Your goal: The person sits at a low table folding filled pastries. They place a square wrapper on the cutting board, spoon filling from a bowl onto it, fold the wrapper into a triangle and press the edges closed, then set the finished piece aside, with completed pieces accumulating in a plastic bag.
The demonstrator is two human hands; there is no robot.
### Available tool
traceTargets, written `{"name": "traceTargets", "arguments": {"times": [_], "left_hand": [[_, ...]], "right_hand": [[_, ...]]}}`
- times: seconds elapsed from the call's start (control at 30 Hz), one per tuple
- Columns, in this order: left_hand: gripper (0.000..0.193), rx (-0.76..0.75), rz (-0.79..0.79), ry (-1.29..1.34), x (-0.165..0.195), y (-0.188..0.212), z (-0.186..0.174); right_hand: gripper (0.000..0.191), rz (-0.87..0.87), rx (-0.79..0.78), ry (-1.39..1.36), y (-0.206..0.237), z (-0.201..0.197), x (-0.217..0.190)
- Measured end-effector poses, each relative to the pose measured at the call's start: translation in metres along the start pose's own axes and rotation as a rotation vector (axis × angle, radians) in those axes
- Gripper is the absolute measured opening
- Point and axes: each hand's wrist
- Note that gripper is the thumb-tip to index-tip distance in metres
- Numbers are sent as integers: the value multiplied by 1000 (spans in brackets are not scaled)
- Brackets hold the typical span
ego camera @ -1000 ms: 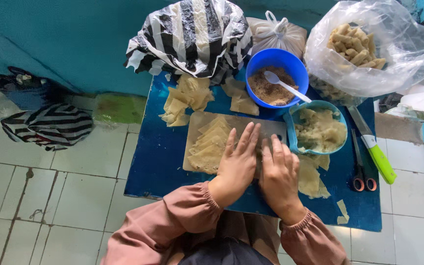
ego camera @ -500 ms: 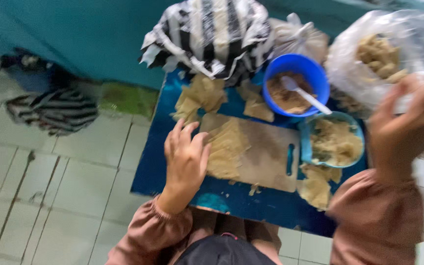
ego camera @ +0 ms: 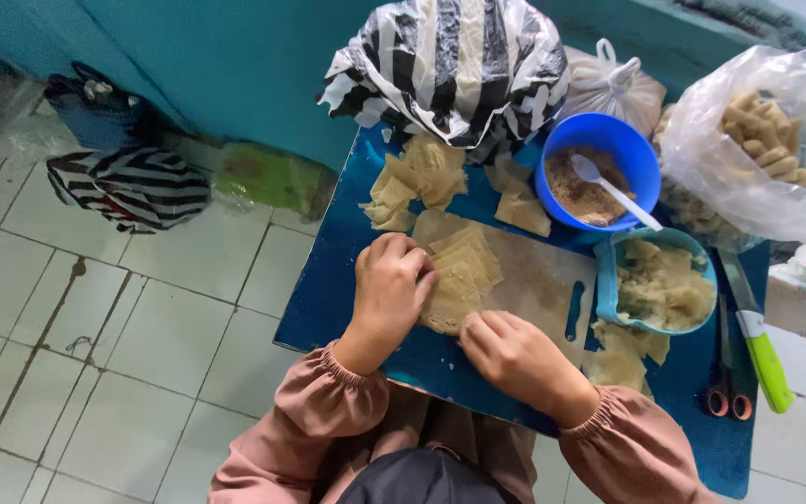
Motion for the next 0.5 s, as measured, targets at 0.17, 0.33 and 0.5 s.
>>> {"name": "traceTargets", "arguments": {"times": [0.17, 0.33, 0.5], "left_hand": [[14, 61, 3, 16, 2, 1, -1], [12, 146, 62, -70, 9, 9, -1], [8, 166, 131, -335, 18, 16, 6]], "right_hand": [[29, 18, -76, 145, 17, -12, 4], [24, 246, -206, 173, 57, -22, 3], [45, 386, -3, 168, 77, -27, -5]]}}
Point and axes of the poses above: each hand's wrist, its own y-axis away from the middle knuckle, its own z-axis out of the palm, x = y × z, and after that the axes turned 1 degree about y, right-handed
